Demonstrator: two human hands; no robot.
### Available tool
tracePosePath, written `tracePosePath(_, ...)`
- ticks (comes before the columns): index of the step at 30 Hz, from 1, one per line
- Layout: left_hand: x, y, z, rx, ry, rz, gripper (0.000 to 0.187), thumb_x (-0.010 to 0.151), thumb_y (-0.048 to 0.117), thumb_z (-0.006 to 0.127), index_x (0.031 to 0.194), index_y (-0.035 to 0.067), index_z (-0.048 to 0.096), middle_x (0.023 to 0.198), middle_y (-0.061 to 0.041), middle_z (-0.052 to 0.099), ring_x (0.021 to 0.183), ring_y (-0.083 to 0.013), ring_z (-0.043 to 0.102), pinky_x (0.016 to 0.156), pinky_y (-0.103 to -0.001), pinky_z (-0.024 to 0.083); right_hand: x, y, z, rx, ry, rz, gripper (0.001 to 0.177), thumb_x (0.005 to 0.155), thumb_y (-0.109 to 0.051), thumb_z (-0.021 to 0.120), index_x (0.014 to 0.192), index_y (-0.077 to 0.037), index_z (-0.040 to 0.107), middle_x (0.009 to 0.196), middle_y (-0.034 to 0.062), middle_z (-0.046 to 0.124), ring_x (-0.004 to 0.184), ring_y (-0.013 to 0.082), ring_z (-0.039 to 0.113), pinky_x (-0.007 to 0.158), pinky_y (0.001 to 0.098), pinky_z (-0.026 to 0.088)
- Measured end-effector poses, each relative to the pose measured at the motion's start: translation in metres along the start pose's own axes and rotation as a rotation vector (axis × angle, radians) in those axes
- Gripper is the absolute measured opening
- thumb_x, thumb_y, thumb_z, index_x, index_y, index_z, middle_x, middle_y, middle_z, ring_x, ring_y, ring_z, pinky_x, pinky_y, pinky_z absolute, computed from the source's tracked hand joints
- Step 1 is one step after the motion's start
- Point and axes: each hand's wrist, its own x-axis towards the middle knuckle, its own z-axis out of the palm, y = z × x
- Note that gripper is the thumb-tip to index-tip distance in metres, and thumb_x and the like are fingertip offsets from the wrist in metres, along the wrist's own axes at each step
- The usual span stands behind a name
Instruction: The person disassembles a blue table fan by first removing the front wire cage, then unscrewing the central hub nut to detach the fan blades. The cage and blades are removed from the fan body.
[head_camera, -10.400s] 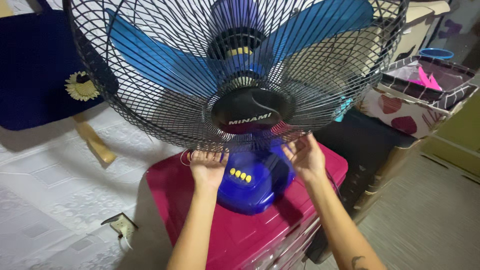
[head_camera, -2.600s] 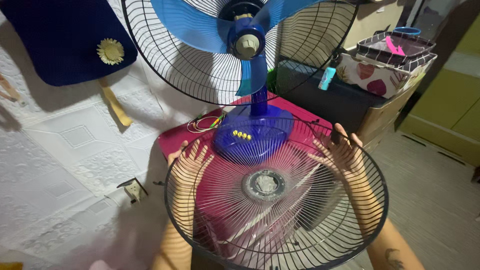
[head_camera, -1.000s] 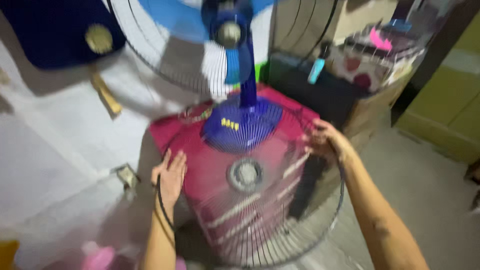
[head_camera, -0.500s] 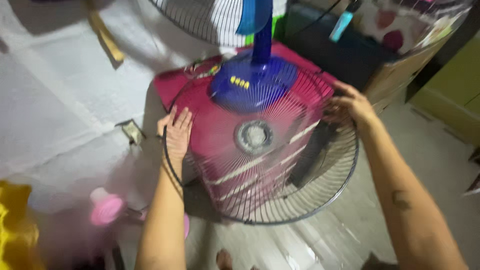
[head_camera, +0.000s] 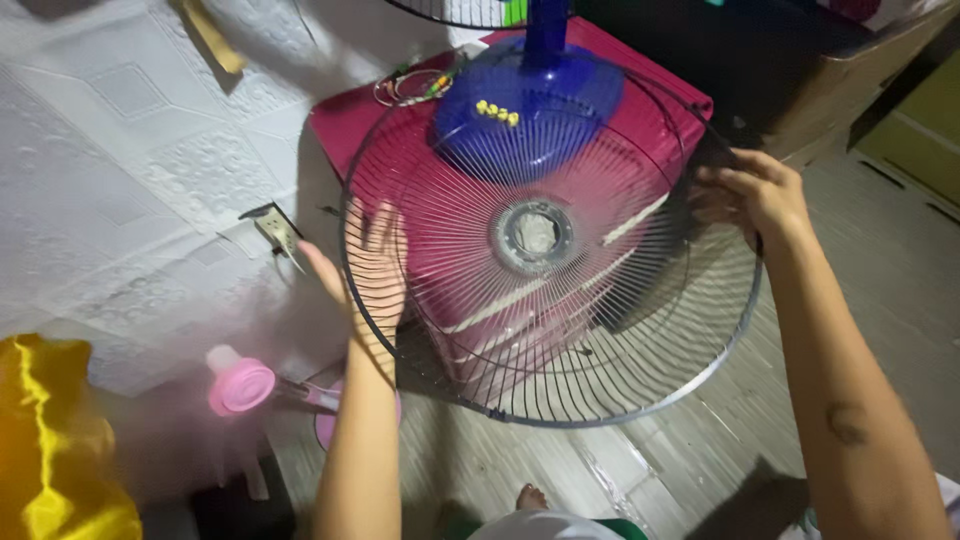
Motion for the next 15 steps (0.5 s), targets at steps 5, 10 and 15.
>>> tracePosePath(5,-0.024,0.013,0.048,0.217,0.027,-0.071,0.07,0.102,0.053,0.047,0.16,0.018,0.032,0.157,-0.016,0.044,0.142,-0.0383,0.043,0.119,-0.05,0.034,-0.038,0.004,0.01,-0.006,0.091,-0.103,0.032,0.102,0.001,0.054,0.134,0.004,0.055,0.112,0.0207,0.071,0.094,0.0315,0.074,0.074,0.0486,0.065)
tracePosePath(10,-0.024,0.031,0.051,0.362,0.102,-0.15,0.073,0.091,0.017,0.047,0.161,0.019,0.028,0.156,-0.021,0.046,0.14,-0.0397,0.048,0.117,-0.049,0.038,-0.064,-0.001,0.025,-0.026,0.148,-0.09,0.03,0.104,0.002,0.051,0.134,0.006,0.057,0.113,0.0204,0.072,0.094,0.0293,0.075,0.076,0.0422,0.065)
tracePosePath(15,-0.02,0.032,0.039,0.297,0.09,-0.172,0.078,0.086,0.009,0.047,0.161,0.017,0.027,0.151,-0.028,0.048,0.135,-0.0417,0.053,0.116,-0.051,0.041,-0.075,-0.004,0.028,-0.044,0.224,-0.076,0.032,0.102,0.0,0.052,0.134,0.003,0.057,0.112,0.0206,0.071,0.096,0.0277,0.076,0.075,0.042,0.066)
